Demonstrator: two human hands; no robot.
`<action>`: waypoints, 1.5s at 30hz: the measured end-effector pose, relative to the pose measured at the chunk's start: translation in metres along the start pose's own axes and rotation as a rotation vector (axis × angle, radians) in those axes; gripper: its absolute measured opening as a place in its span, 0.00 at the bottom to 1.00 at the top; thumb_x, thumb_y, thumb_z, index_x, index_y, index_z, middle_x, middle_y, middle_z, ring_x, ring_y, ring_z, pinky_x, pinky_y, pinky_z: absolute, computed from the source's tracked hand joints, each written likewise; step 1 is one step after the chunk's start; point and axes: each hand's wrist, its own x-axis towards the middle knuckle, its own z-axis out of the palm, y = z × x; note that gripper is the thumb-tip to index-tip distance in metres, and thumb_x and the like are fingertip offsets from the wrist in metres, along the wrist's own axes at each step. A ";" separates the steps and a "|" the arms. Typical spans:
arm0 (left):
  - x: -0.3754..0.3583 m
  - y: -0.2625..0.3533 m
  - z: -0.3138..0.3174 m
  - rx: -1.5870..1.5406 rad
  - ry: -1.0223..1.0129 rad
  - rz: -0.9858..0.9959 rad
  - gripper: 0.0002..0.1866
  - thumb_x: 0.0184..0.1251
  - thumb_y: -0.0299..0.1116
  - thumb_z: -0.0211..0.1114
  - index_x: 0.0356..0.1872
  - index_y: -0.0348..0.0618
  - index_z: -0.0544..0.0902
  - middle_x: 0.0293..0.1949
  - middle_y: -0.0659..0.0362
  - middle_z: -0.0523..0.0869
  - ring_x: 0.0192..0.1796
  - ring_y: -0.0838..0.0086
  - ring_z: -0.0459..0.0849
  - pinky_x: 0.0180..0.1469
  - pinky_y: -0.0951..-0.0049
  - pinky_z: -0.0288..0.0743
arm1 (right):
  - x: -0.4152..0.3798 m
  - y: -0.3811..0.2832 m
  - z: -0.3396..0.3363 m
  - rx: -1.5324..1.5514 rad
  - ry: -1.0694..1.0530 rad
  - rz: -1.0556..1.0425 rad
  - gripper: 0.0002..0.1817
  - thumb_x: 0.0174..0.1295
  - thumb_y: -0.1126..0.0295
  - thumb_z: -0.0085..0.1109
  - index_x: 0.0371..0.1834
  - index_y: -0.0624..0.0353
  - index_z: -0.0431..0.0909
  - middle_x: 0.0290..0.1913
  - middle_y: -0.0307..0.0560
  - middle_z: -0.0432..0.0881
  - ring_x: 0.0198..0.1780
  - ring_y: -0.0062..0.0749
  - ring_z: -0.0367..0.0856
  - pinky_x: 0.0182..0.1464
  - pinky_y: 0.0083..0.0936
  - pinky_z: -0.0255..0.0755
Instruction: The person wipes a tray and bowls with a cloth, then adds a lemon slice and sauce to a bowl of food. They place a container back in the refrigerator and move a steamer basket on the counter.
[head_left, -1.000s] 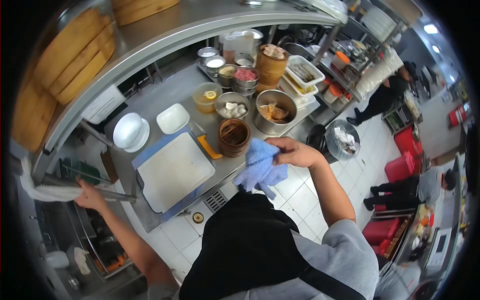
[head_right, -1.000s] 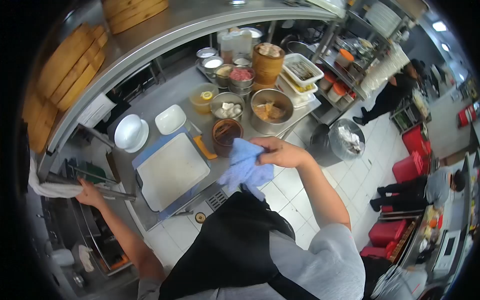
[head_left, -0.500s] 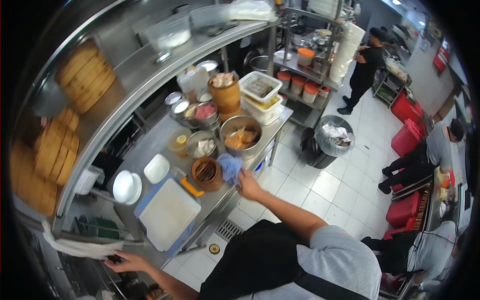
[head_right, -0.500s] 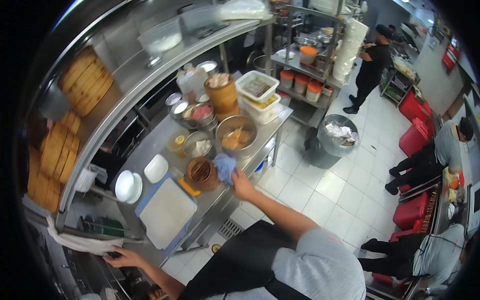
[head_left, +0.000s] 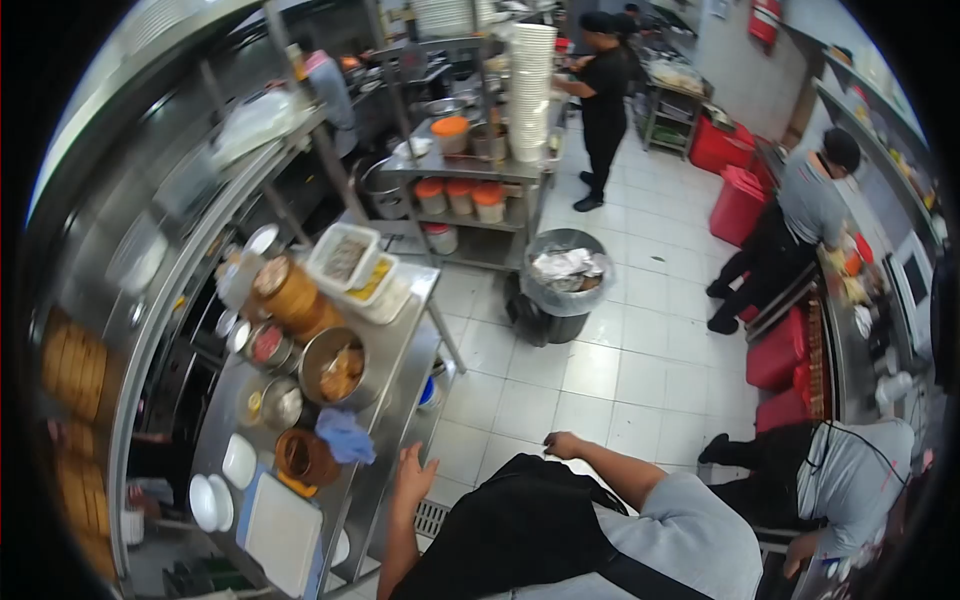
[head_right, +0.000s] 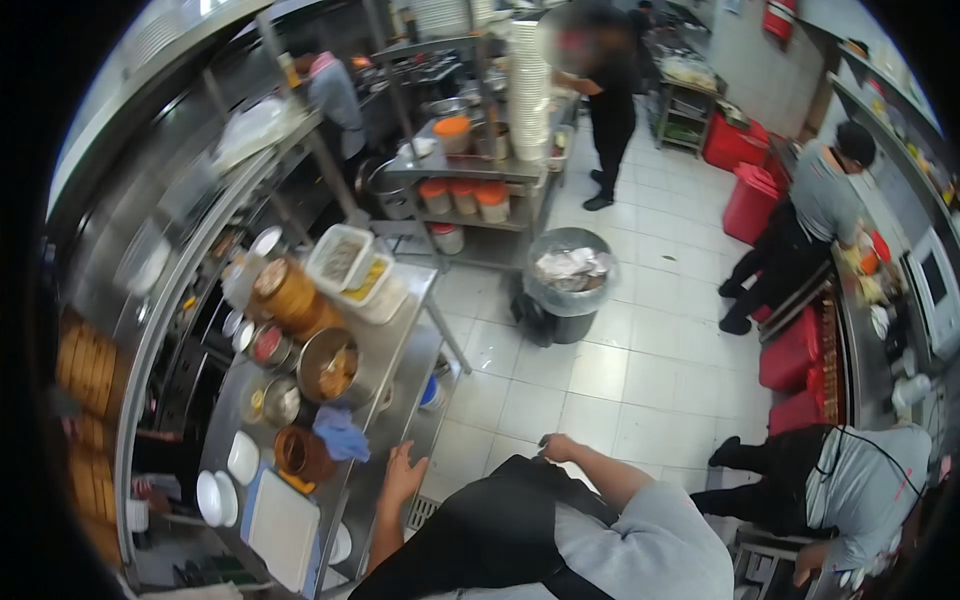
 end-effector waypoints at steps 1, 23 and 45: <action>0.014 0.004 0.000 0.099 -0.226 -0.097 0.31 0.60 0.38 0.69 0.63 0.36 0.72 0.59 0.39 0.76 0.62 0.47 0.75 0.63 0.55 0.70 | -0.025 0.014 -0.031 0.096 -0.043 0.051 0.25 0.58 0.55 0.63 0.54 0.59 0.80 0.46 0.54 0.86 0.41 0.41 0.87 0.49 0.37 0.79; 0.204 0.092 0.165 0.248 -0.805 0.247 0.34 0.63 0.48 0.66 0.63 0.31 0.72 0.56 0.36 0.80 0.60 0.45 0.78 0.63 0.57 0.72 | -0.081 0.123 -0.085 0.751 0.073 0.613 0.23 0.61 0.61 0.63 0.55 0.64 0.77 0.42 0.54 0.86 0.39 0.37 0.88 0.34 0.32 0.84; 0.441 0.201 0.342 0.408 -0.952 0.453 0.29 0.57 0.47 0.71 0.53 0.33 0.80 0.50 0.40 0.84 0.55 0.48 0.81 0.58 0.58 0.75 | -0.158 0.307 0.020 0.370 0.169 0.310 0.15 0.45 0.63 0.71 0.35 0.55 0.82 0.28 0.44 0.84 0.26 0.37 0.81 0.29 0.37 0.77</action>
